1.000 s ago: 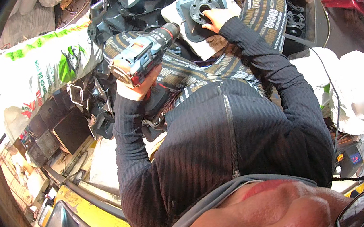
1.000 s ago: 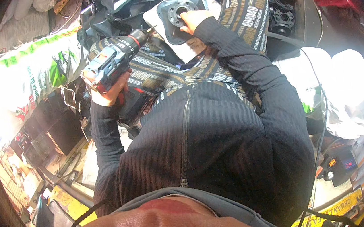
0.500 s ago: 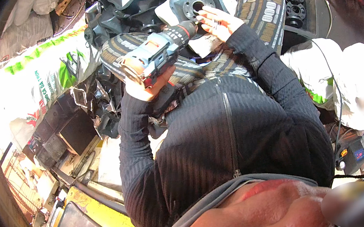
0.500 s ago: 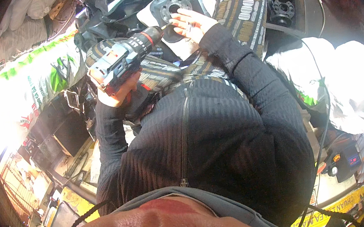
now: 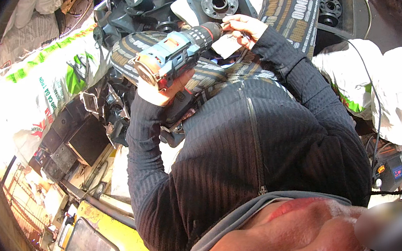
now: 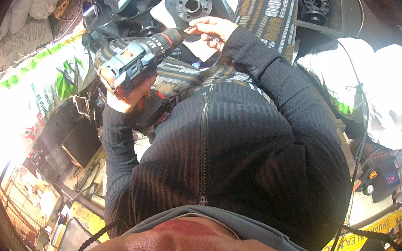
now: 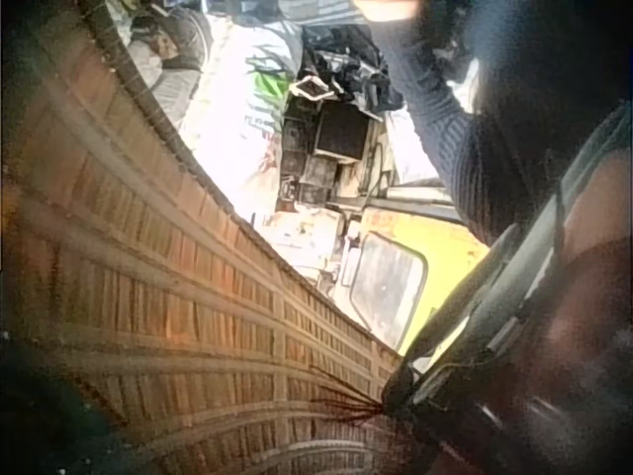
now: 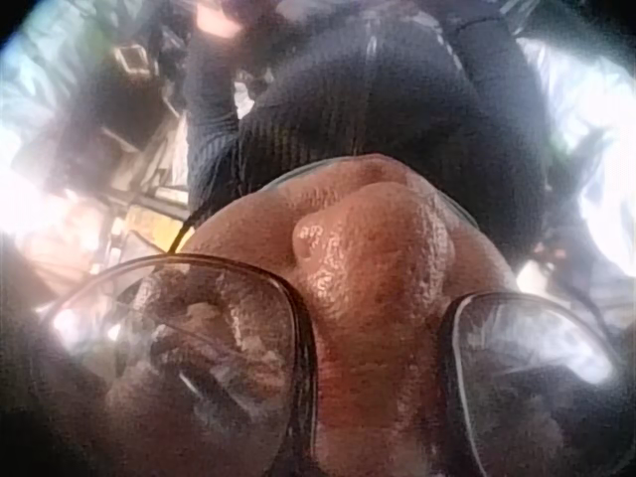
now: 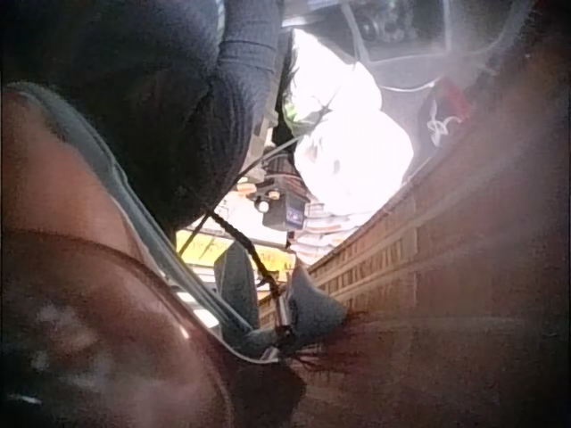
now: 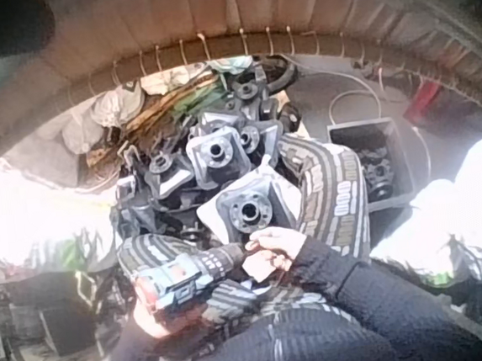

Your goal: The person uses a cordless drill to bore holes into several black plastic parts placed on a cushioned surface. They repeatedly pick up a part, drill into it, and set it aside, handling each item one at a time.

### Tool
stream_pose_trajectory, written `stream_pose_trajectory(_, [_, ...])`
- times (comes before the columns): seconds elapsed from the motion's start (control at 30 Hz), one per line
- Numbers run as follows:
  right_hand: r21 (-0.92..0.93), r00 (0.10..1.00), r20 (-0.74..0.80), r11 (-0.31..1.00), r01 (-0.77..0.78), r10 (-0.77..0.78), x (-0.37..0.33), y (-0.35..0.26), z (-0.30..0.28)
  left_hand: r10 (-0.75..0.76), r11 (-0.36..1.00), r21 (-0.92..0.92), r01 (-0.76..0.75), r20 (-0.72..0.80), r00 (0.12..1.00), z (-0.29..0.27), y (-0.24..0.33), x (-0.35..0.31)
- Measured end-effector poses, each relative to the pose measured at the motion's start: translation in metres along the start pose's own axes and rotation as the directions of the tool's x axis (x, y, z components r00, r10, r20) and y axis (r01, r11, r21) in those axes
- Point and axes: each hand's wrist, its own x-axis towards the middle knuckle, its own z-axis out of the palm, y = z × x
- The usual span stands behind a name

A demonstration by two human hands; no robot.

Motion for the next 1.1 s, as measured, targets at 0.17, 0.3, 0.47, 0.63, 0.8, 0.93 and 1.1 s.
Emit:
stream_pose_trajectory(0.17, [0.005, 0.999, 0.042, 1.000, -0.004, 0.004, -0.003, -0.004, 0.003, 0.050, 0.998, 0.036, -0.050, -0.001, 0.999, -0.003, -0.004, 0.003])
stream_pose_trajectory(0.3, [0.032, 0.998, 0.046, 0.999, -0.042, 0.041, -0.003, -0.004, 0.006, 0.185, 0.982, 0.052, -0.183, -0.043, 0.982, -0.006, -0.006, 0.005])
stream_pose_trajectory(0.47, [-0.080, 0.998, 0.056, 0.997, -0.021, 0.025, -0.001, 0.000, 0.003, -0.187, 0.947, -0.251, 0.201, 0.075, 0.979, -0.005, -0.007, -0.001])
stream_pose_trajectory(0.63, [-0.102, 0.999, -0.043, 0.995, -0.012, 0.008, -0.004, 0.002, 0.000, -0.159, 0.902, -0.400, 0.163, 0.044, 0.986, -0.004, -0.012, -0.008])
stream_pose_trajectory(0.8, [-0.176, 0.999, -0.050, 0.984, -0.024, 0.015, -0.008, -0.001, 0.003, -0.060, 0.963, -0.261, 0.060, 0.010, 0.998, -0.004, -0.021, -0.009])
stream_pose_trajectory(0.93, [-0.242, 0.999, -0.009, 0.969, -0.041, 0.040, -0.010, -0.004, 0.004, -0.120, 0.930, -0.337, 0.148, 0.104, 0.987, -0.007, -0.021, -0.010])
stream_pose_trajectory(1.1, [-0.382, 0.985, 0.091, 0.919, -0.102, 0.147, -0.008, -0.007, -0.003, -0.042, 0.996, -0.075, 0.050, 0.097, 0.994, -0.015, -0.017, -0.006])
